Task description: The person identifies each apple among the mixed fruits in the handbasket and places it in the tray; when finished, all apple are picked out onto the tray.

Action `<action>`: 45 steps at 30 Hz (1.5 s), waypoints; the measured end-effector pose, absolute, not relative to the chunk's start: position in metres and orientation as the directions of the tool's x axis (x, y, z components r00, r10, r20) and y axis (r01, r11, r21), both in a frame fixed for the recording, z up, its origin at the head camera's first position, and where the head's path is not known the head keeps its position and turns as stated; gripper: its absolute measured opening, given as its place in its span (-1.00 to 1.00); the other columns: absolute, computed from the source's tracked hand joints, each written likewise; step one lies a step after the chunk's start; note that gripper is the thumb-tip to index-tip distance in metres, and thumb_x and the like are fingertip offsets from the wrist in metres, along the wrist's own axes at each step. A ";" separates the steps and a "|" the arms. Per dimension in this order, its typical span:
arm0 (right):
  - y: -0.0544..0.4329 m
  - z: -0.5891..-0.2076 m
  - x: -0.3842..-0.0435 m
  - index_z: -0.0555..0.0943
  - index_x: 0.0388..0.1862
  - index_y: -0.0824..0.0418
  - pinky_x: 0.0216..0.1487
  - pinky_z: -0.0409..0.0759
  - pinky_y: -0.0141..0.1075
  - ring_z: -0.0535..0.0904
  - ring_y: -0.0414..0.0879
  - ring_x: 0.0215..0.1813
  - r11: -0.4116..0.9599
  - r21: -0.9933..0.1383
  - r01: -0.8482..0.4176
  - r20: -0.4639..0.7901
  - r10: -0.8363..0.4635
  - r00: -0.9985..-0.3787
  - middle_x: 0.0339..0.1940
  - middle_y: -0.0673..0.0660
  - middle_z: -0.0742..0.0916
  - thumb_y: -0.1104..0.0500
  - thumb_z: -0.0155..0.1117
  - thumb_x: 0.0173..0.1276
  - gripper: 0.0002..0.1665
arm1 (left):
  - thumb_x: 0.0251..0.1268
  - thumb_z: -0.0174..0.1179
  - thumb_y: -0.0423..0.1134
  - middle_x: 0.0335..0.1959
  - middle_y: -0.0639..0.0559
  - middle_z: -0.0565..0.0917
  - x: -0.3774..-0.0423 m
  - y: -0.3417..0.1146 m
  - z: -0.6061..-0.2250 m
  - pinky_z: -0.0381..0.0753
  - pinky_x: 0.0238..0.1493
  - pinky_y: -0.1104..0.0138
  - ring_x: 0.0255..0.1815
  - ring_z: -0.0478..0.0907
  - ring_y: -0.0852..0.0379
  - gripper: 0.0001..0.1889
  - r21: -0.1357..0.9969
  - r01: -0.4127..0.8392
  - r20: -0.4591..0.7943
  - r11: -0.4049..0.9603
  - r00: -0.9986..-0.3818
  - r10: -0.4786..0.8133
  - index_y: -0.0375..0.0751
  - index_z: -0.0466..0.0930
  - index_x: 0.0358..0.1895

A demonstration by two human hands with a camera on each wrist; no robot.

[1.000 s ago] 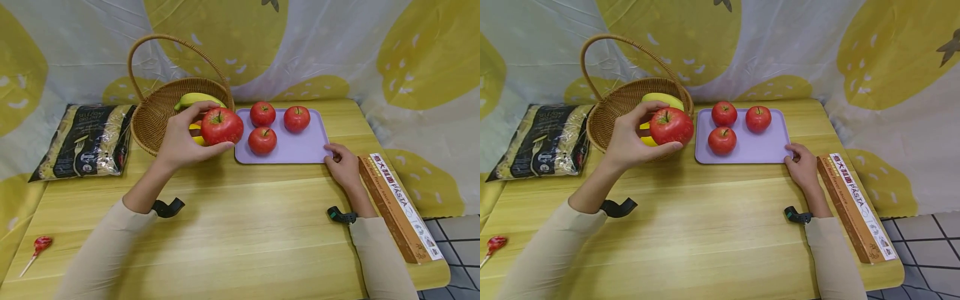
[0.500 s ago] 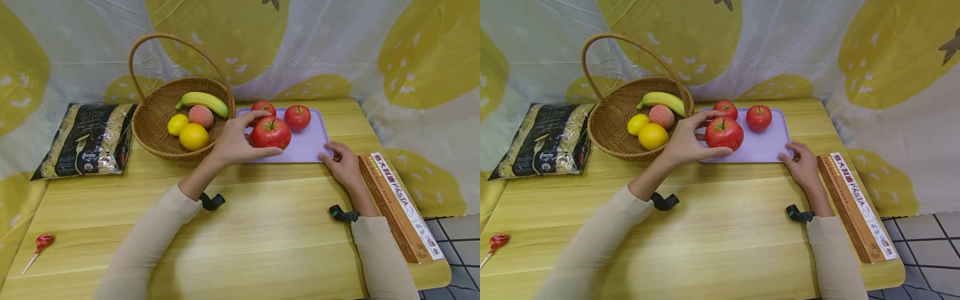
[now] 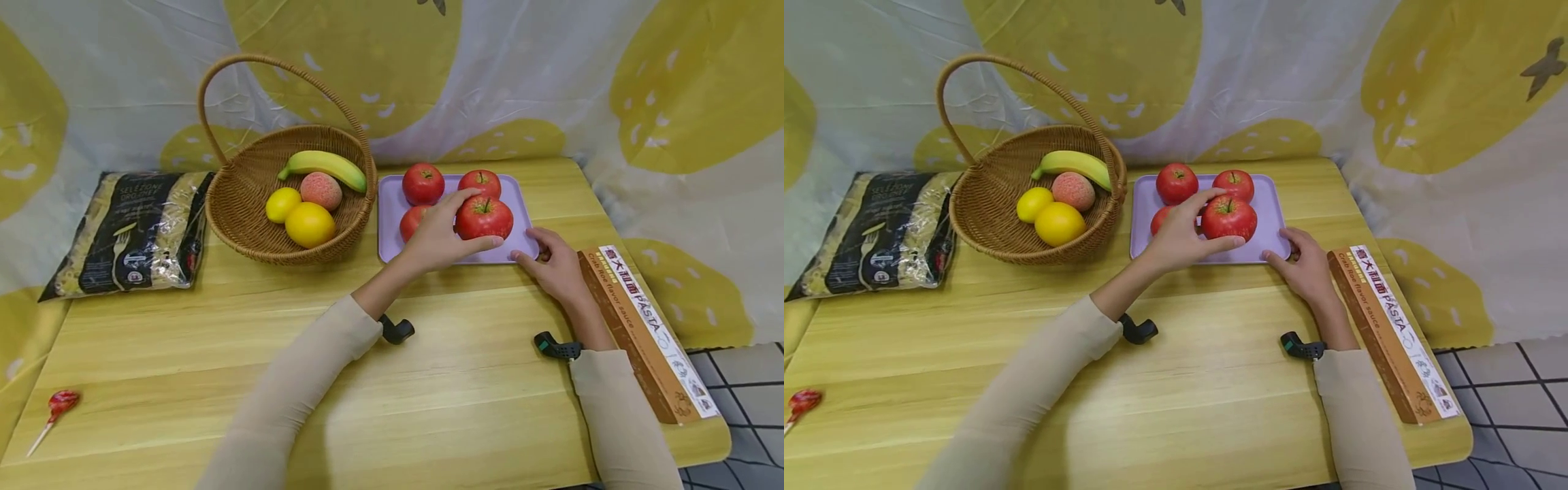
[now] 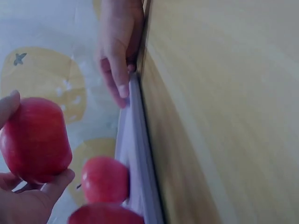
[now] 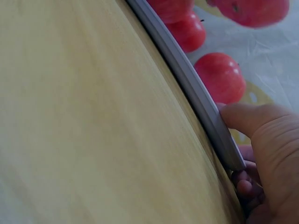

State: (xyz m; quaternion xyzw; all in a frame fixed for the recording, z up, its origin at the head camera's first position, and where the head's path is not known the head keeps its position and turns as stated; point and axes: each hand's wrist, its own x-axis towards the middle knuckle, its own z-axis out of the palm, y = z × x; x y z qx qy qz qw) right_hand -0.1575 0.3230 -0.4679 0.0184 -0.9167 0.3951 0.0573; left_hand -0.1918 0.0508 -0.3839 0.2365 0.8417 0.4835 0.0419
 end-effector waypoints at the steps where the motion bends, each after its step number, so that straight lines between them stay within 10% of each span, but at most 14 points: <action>1: 0.323 -0.468 -0.158 0.47 0.45 0.32 -0.11 0.35 -0.59 0.46 -0.03 -0.03 0.686 -0.723 -0.078 0.119 0.012 -0.993 0.20 0.36 0.63 0.06 0.44 0.40 -0.27 | 0.09 0.48 0.28 0.40 0.08 0.49 -0.193 0.056 -0.386 0.54 0.37 0.16 0.33 0.48 0.16 -0.05 0.827 0.353 0.144 0.438 -0.885 0.442 0.03 0.30 0.53; 19: 0.321 -0.462 -0.155 0.50 0.43 0.33 -0.10 0.33 -0.62 0.48 0.01 -0.01 0.681 -0.728 -0.077 0.127 0.024 -0.992 0.25 0.37 0.63 0.15 0.41 0.38 -0.32 | 0.25 0.44 0.09 0.51 -0.05 0.32 -0.195 0.115 -0.422 0.45 0.48 0.21 0.44 0.41 0.04 -0.06 0.791 0.180 0.016 0.584 -0.961 0.274 -0.15 0.16 0.58; 45: 0.321 -0.466 -0.154 0.51 0.41 0.34 -0.10 0.32 -0.64 0.47 -0.01 -0.04 0.700 -0.709 -0.086 0.147 0.027 -0.989 0.17 0.37 0.64 0.17 0.39 0.39 -0.35 | 0.39 0.29 0.07 0.71 -0.12 0.00 -0.176 0.098 -0.411 0.19 0.63 0.09 0.71 0.03 -0.03 0.02 0.796 0.240 0.057 0.555 -0.944 0.325 -0.16 -0.15 0.69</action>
